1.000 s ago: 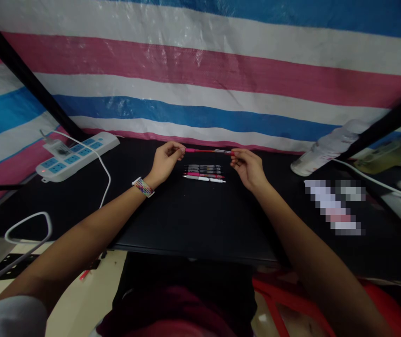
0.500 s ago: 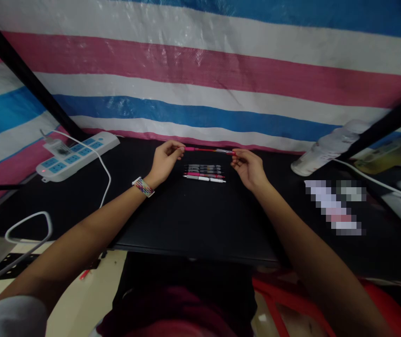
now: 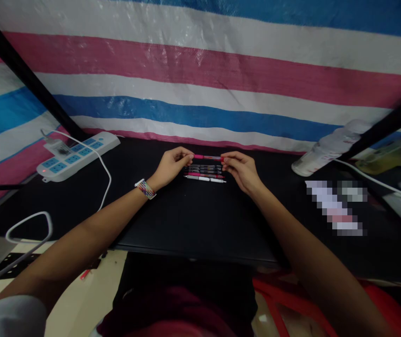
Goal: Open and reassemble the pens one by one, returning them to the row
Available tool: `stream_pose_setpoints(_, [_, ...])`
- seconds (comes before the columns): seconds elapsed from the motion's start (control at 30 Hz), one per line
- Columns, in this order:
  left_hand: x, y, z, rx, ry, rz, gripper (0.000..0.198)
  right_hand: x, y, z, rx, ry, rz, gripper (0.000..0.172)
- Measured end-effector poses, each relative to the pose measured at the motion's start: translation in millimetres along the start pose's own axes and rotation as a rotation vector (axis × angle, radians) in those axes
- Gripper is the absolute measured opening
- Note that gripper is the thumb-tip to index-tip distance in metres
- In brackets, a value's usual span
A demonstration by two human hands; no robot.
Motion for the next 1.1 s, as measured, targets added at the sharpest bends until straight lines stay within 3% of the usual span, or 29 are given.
stream_pose_setpoints(0.1, [-3.8,2.0,-1.7,-0.019,-0.020,0.125,0.046,0.3,-7.4,-5.2,0.018,0.006,-0.012,0.018])
stream_pose_setpoints(0.2, [-5.2,2.7,-2.2,-0.017,-0.028,0.164,0.058,0.8,-8.6,-5.9,0.025,0.015,-0.018,0.016])
stream_pose_setpoints(0.27, [-4.8,1.4,-2.2,-0.007,-0.022,0.140,0.052,0.5,-7.0,-4.7,0.023,0.016,-0.013,0.015])
stream_pose_setpoints(0.37, [-5.9,-1.6,-2.4,0.009,-0.035,0.033,0.018,-0.9,-3.6,-2.8,-0.001,0.007,0.004,0.016])
stream_pose_setpoints(0.53, [-3.4,-7.1,-3.2,0.073,0.035,-0.063,0.022,-2.9,-6.0,-3.7,0.006,-0.015,0.018,0.017])
stream_pose_setpoints(0.67, [-11.5,-3.7,-3.3,0.033,-0.068,-0.031,0.042,-3.3,-7.1,-4.8,0.001,-0.012,0.018,0.013])
stream_pose_setpoints(0.77, [-6.0,-4.2,-3.8,0.038,0.004,-0.047,0.023,-4.4,-6.9,-4.6,0.003,-0.005,0.010,0.013])
stream_pose_setpoints(0.83, [-2.5,-5.6,-4.4,0.052,0.050,-0.076,0.024,-5.1,-6.7,-4.1,0.007,0.000,0.011,0.014])
stream_pose_setpoints(0.9, [-5.4,-4.6,-4.1,0.034,0.010,-0.074,0.020,-5.6,-6.0,-3.4,0.006,0.001,0.021,0.016])
stream_pose_setpoints(1.0, [-12.6,-1.3,-3.5,-0.007,-0.086,-0.008,0.045,-5.2,-4.2,-2.1,-0.004,0.005,0.035,0.017])
stream_pose_setpoints(1.1, [-10.6,-0.3,-2.9,-0.002,-0.061,0.020,0.033,-3.9,-3.7,-2.1,-0.012,0.015,0.026,0.017])
Point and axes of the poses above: each hand's wrist, its own z-axis towards the middle knuckle, its own y-axis out of the back of the hand, x = y × z, the point moved 7 cm from there along z, towards the middle knuckle, and after that the axes turned 1 degree about -z, right-handed, at the moved point
